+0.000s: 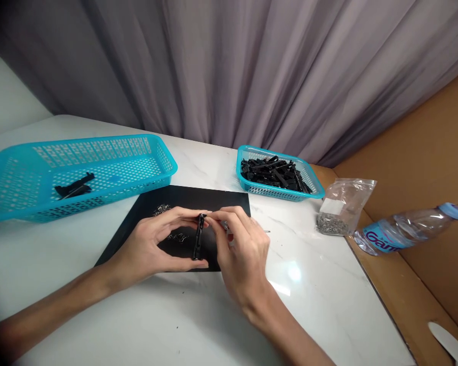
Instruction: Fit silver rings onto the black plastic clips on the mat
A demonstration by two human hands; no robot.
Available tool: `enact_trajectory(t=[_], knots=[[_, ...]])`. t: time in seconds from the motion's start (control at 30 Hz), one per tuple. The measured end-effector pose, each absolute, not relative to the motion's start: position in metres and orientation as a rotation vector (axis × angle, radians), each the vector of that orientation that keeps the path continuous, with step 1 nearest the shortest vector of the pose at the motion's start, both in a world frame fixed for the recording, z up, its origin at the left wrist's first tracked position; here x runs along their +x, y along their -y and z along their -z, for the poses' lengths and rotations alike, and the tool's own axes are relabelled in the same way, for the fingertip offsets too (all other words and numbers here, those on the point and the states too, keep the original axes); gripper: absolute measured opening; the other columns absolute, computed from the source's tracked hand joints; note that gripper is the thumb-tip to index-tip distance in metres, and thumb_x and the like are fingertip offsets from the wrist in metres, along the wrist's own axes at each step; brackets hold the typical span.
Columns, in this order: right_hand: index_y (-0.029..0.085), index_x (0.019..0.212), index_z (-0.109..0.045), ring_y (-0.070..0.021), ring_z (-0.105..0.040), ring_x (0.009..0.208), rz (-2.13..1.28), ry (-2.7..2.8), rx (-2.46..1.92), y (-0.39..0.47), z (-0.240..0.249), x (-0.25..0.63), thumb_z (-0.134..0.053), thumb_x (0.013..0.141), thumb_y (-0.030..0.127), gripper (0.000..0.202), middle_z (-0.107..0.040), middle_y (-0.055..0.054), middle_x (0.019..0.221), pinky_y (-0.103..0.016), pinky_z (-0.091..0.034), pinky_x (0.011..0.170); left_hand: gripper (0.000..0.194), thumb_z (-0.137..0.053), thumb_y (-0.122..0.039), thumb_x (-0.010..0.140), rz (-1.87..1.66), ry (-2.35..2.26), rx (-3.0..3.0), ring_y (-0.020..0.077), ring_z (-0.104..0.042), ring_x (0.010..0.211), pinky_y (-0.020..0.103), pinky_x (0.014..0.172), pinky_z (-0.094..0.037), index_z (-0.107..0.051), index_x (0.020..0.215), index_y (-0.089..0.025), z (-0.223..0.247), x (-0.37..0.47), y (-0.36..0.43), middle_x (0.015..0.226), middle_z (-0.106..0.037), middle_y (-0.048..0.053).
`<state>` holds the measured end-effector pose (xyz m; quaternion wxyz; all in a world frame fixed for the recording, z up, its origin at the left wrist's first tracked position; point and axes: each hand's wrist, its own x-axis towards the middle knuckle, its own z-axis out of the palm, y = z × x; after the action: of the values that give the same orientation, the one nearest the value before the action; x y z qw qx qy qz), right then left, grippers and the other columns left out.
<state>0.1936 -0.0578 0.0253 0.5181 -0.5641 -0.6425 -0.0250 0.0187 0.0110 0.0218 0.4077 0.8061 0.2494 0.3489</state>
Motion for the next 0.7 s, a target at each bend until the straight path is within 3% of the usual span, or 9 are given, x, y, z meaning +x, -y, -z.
enact_trajectory(t=[0.3,0.7], knots=[[0.022,0.088,-0.070,-0.0145,-0.065,0.071,-0.029,1.556,-1.349,0.0597,-0.0254,0.1990,-0.063,0.096,0.014,0.013,-0.072,-0.002,0.089,-0.031,-0.050,0.064,0.069,-0.093,-0.039,0.067,-0.871,-0.615,2.034,0.0239,-0.075,0.101,0.038,0.096,-0.062,-0.061,0.125,-0.021,-0.0201,0.0189,-0.0120,0.117,-0.074,0.007],[0.022,0.095,-0.070,-0.0144,-0.064,0.068,0.260,1.666,-1.352,0.0578,-0.0185,0.1963,-0.059,0.099,0.012,0.015,-0.074,-0.004,0.089,-0.031,-0.048,0.065,0.069,-0.094,-0.037,0.065,-0.884,-0.638,2.061,0.0211,-0.074,0.099,0.033,0.093,-0.061,-0.061,0.124,-0.021,-0.0175,0.0197,-0.0106,0.111,-0.075,0.003]])
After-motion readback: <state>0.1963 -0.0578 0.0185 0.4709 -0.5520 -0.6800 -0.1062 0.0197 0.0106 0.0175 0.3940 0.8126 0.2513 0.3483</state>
